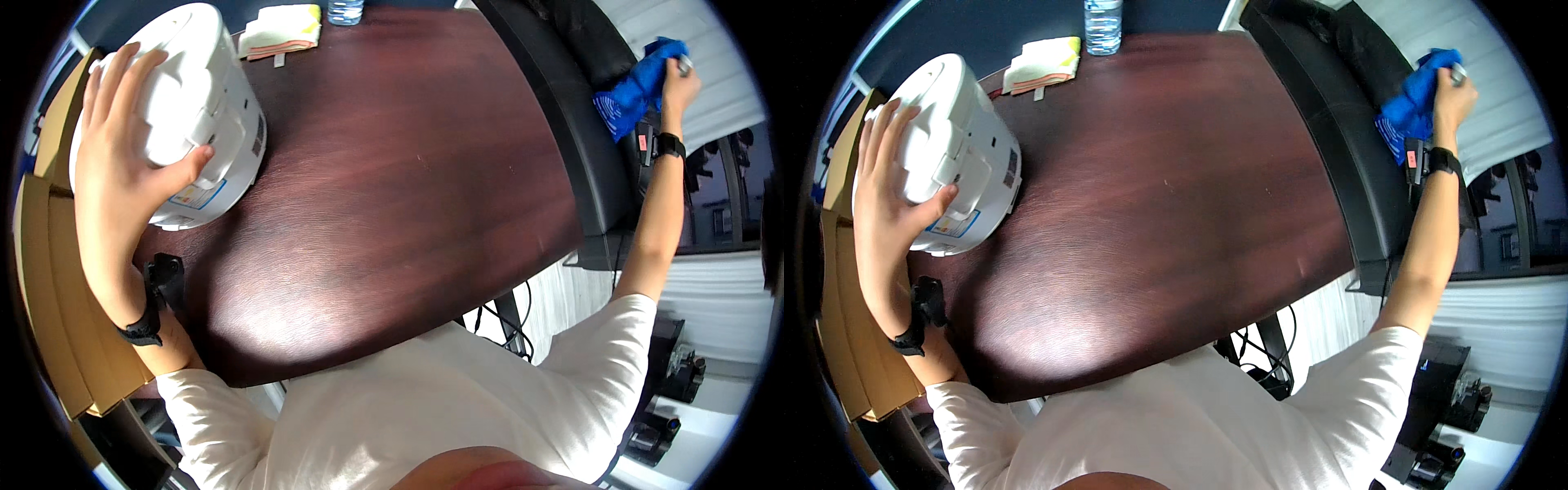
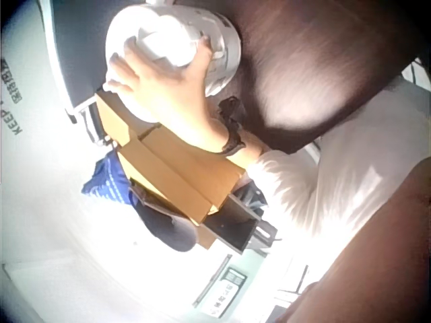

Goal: The person uses a screwdriver to remove screws from the base of a white cylindrical appliance. They rotate the appliance to access different screw locations and remove a small plastic cover. The person then lifts the top lid to reveal the interior.

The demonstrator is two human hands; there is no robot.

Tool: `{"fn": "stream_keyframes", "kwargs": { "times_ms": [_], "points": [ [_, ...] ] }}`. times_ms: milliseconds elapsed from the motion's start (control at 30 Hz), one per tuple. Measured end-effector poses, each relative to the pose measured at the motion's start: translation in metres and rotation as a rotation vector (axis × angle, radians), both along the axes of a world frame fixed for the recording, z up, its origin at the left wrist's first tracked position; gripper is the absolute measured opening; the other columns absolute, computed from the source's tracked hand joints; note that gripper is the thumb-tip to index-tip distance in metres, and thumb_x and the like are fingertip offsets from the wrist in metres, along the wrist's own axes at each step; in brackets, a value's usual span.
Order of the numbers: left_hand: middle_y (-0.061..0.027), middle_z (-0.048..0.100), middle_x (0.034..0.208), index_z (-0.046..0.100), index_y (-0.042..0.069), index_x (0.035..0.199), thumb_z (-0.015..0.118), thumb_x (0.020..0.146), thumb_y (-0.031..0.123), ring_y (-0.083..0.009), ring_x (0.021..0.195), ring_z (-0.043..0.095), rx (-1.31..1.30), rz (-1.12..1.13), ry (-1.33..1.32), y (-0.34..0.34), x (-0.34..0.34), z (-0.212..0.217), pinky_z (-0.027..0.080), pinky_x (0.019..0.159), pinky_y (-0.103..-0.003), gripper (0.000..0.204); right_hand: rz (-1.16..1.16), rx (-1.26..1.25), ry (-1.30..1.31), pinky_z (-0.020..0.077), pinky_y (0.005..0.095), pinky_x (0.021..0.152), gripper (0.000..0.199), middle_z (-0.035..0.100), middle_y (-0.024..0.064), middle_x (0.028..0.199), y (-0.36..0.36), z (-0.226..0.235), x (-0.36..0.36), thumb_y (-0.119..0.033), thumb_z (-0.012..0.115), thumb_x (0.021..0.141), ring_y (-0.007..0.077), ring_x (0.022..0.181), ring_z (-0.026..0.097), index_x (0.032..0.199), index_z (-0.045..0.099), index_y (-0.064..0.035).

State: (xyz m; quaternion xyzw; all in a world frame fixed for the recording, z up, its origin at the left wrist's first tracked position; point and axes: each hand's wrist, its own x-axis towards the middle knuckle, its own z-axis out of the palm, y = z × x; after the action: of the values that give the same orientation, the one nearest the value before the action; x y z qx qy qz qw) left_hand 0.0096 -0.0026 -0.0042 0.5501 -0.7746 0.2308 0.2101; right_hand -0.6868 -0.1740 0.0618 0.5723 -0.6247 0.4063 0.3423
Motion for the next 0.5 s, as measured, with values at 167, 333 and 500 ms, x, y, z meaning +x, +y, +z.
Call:
{"fn": "stream_keyframes", "kwargs": {
  "times_ms": [167, 333, 500],
  "points": [
    [-0.0131, 0.047, 0.136, 0.053, 0.012, 0.127, 0.080, 0.052, 0.042, -0.0365, 0.130, 0.038, -0.047, 0.003, -0.061, 0.002, 0.011, -0.008, 0.038, 0.102, -0.049, 0.085, 0.268, 0.986, -0.265, 0.0397, 0.0292, 0.058, 0.017, 0.054, -0.0013, 0.071, 0.049, -0.124, 0.006, -0.019, 0.067, 0.073, 0.0076, 0.064, 0.044, 0.083, 0.059, -0.0070],
    [-0.0152, 0.045, 0.137, 0.051, 0.010, 0.129, 0.077, 0.058, 0.045, -0.0352, 0.127, 0.042, -0.048, -0.035, -0.094, -0.006, 0.011, -0.006, 0.040, 0.101, -0.047, 0.084, 0.210, 1.292, -0.478, 0.0384, 0.0230, 0.059, 0.017, 0.054, -0.0058, 0.072, 0.089, -0.091, -0.053, -0.016, 0.064, 0.073, 0.0055, 0.065, 0.047, 0.088, 0.063, -0.0077],
    [-0.0171, 0.044, 0.138, 0.051, 0.010, 0.130, 0.073, 0.058, 0.048, -0.0364, 0.128, 0.040, -0.042, 0.021, -0.137, -0.005, 0.015, -0.007, 0.039, 0.102, -0.049, 0.084, 0.079, 0.567, -0.342, 0.0378, 0.0245, 0.061, 0.042, 0.056, -0.0014, 0.082, 0.076, 0.040, -0.088, -0.038, 0.066, 0.083, 0.0087, 0.069, 0.047, 0.109, 0.061, -0.0054]
  ]
}}
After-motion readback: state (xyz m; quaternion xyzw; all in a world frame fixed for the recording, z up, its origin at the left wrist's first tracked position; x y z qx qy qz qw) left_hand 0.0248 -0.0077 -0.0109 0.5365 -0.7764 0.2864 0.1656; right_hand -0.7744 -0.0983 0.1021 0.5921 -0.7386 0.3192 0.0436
